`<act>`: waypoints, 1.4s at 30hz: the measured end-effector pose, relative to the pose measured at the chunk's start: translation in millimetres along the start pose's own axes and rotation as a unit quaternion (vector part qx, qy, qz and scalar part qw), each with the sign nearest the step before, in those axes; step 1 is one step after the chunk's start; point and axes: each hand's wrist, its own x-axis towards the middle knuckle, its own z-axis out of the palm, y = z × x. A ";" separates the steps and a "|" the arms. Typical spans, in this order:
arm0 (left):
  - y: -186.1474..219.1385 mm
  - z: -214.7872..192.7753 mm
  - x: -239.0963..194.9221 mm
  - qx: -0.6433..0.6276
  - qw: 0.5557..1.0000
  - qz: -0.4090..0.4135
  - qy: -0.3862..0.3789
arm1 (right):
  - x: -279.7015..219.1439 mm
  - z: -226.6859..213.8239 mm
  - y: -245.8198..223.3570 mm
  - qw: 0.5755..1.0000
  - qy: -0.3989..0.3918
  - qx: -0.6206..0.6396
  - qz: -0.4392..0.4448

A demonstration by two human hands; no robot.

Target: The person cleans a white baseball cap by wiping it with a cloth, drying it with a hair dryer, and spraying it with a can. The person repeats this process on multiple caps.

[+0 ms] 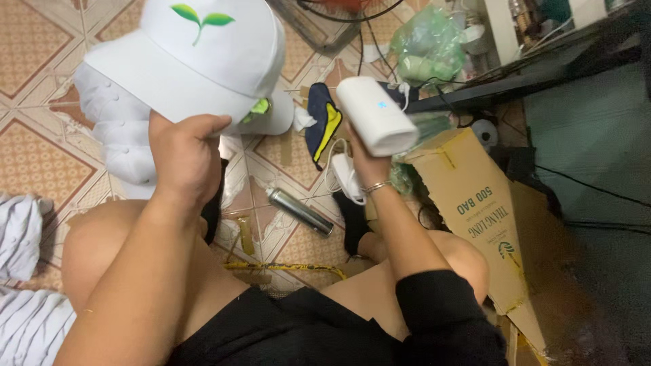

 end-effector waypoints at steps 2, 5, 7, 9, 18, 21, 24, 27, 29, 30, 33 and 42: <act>3.9 -1.4 0.3 -0.014 0.999 0.031 0.007 | -8.9 17.0 31.0 0.994 -0.019 -0.085 -0.066; 17.2 -6.1 4.2 -0.060 0.998 0.021 -0.001 | -15.9 34.9 72.2 0.982 -0.126 -0.124 0.070; 26.6 -6.9 4.9 -0.105 0.994 0.013 -0.021 | -19.5 41.5 93.0 0.965 -0.194 -0.166 0.064; 35.6 -9.4 3.6 -0.153 0.987 0.017 -0.048 | -23.9 64.5 110.5 0.942 -0.231 -0.202 0.136; 60.1 -17.9 -6.8 0.017 0.990 0.096 -0.104 | -62.8 146.8 201.6 0.918 -0.230 -0.309 0.091; 60.4 -20.1 -14.3 -0.039 0.999 0.025 -0.021 | -78.9 145.4 210.9 0.931 -0.205 -0.295 0.061; 57.1 -22.8 -13.3 -0.074 0.997 -0.006 -0.002 | -89.6 148.1 197.3 0.948 -0.084 -0.304 -0.043; 49.7 -24.1 -13.7 -0.078 0.997 -0.010 -0.004 | -119.7 150.2 172.8 0.939 -0.070 -0.327 -0.081; 46.9 -20.3 -10.2 -0.080 0.997 -0.002 -0.016 | -147.2 144.6 152.7 0.941 -0.297 -0.159 -0.017; 44.5 -19.6 -10.0 -0.087 0.996 0.001 -0.022 | -155.2 152.1 145.9 0.924 -0.336 -0.177 -0.043; 32.4 -12.9 -11.3 -0.064 0.996 0.057 -0.017 | -175.3 165.3 131.6 0.879 -0.400 -0.253 0.053; 6.2 -14.2 28.3 -0.213 0.975 -0.059 0.021 | -108.1 133.8 58.1 0.919 -0.372 0.085 0.097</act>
